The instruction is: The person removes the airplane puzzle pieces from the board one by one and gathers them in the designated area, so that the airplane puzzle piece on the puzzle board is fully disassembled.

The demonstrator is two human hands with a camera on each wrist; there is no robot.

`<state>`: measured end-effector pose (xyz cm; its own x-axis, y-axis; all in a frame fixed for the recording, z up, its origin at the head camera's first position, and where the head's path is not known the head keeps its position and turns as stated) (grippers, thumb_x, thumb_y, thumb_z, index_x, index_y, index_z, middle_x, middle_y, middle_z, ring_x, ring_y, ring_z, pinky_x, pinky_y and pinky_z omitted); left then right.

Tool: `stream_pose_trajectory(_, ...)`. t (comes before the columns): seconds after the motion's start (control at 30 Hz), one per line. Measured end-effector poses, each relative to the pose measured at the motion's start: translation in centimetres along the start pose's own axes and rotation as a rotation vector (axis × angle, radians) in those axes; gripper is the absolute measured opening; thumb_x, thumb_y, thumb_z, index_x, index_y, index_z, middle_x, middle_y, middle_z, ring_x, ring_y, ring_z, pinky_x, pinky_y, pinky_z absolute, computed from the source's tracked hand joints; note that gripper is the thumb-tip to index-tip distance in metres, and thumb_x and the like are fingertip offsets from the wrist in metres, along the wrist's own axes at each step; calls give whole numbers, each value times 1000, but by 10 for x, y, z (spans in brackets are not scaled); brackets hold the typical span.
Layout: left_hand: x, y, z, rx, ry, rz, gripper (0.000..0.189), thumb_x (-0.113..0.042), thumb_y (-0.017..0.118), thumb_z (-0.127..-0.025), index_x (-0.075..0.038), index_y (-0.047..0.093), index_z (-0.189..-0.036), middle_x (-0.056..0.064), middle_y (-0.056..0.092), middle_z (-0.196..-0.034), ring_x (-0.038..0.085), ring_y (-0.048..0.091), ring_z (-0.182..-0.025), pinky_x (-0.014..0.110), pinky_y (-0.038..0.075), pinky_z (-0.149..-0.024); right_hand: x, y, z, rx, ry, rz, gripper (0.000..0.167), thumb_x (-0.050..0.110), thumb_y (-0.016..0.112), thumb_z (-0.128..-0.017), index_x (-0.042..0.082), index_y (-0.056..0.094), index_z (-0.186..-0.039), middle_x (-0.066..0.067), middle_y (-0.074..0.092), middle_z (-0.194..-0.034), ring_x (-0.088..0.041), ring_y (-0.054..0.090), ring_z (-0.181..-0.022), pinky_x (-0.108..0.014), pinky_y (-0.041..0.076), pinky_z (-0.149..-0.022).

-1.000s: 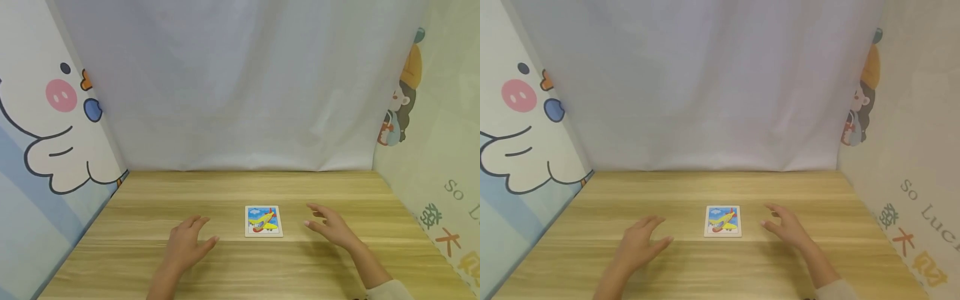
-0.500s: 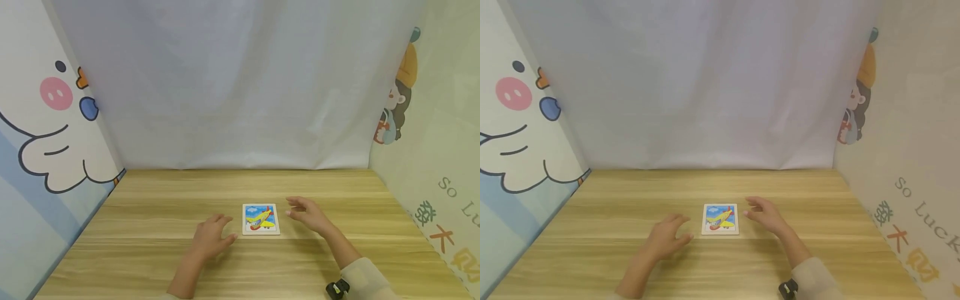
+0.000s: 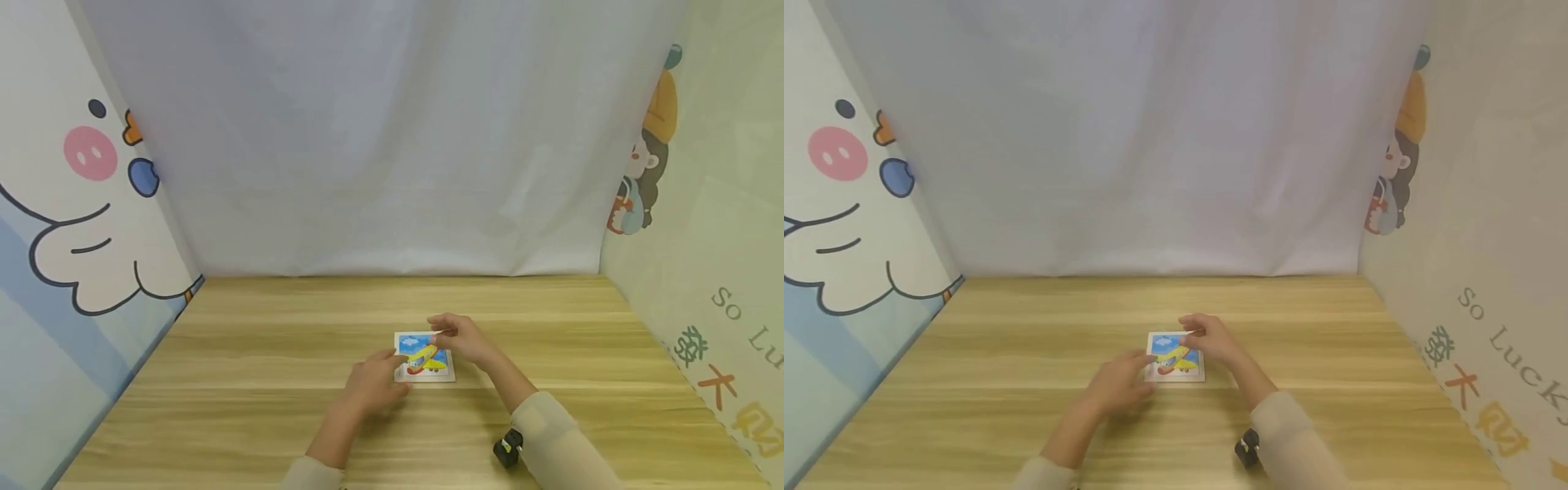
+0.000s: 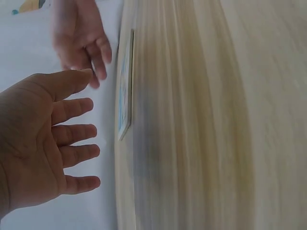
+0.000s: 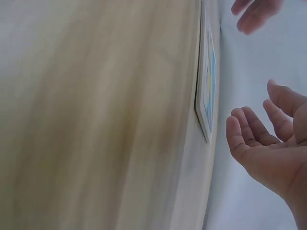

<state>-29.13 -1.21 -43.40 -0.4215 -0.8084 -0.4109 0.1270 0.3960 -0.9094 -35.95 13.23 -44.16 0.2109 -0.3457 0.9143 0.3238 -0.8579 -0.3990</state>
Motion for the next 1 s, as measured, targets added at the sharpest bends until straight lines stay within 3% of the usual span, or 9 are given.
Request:
stream_pose_trajectory(0.4,-8,22,-8,138,-34,62,53,-29,64,-87,-9,51,-134,18,36,-143,40,31,-130,61,29,-98,-4,24,-31,-4,48,72,34,6,63,-87,-1,58,-121,-18,59,-115,-29,56,-101,-37,50,-81)
stream_pose_trajectory(0.7,-9,32,-7,217,-70,21,58,-31,67,-83,-10,50,-134,15,37,-143,39,32,-129,60,31,-97,-21,29,-41,-22,145,170,28,4,68,-82,1,64,-109,-6,62,-94,-22,57,-90,-32,51,-73)
stream_pose_trajectory(1.0,-9,34,-7,202,-67,-52,63,-34,70,-79,-11,49,-134,15,37,-142,35,34,-128,60,38,-90,-24,34,-49,40,166,331,26,9,74,-78,6,66,-102,-4,59,-92,-20,54,-86,-33,49,-73)
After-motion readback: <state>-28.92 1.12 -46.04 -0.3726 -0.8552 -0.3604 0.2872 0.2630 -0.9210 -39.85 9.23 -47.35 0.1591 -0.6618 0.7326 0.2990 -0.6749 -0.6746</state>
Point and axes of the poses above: each hand's wrist, its own z-axis away from the middle knuckle, its own y-axis out of the palm, x = y × z, the point moved 9 cm from there along -z, towards the middle knuckle
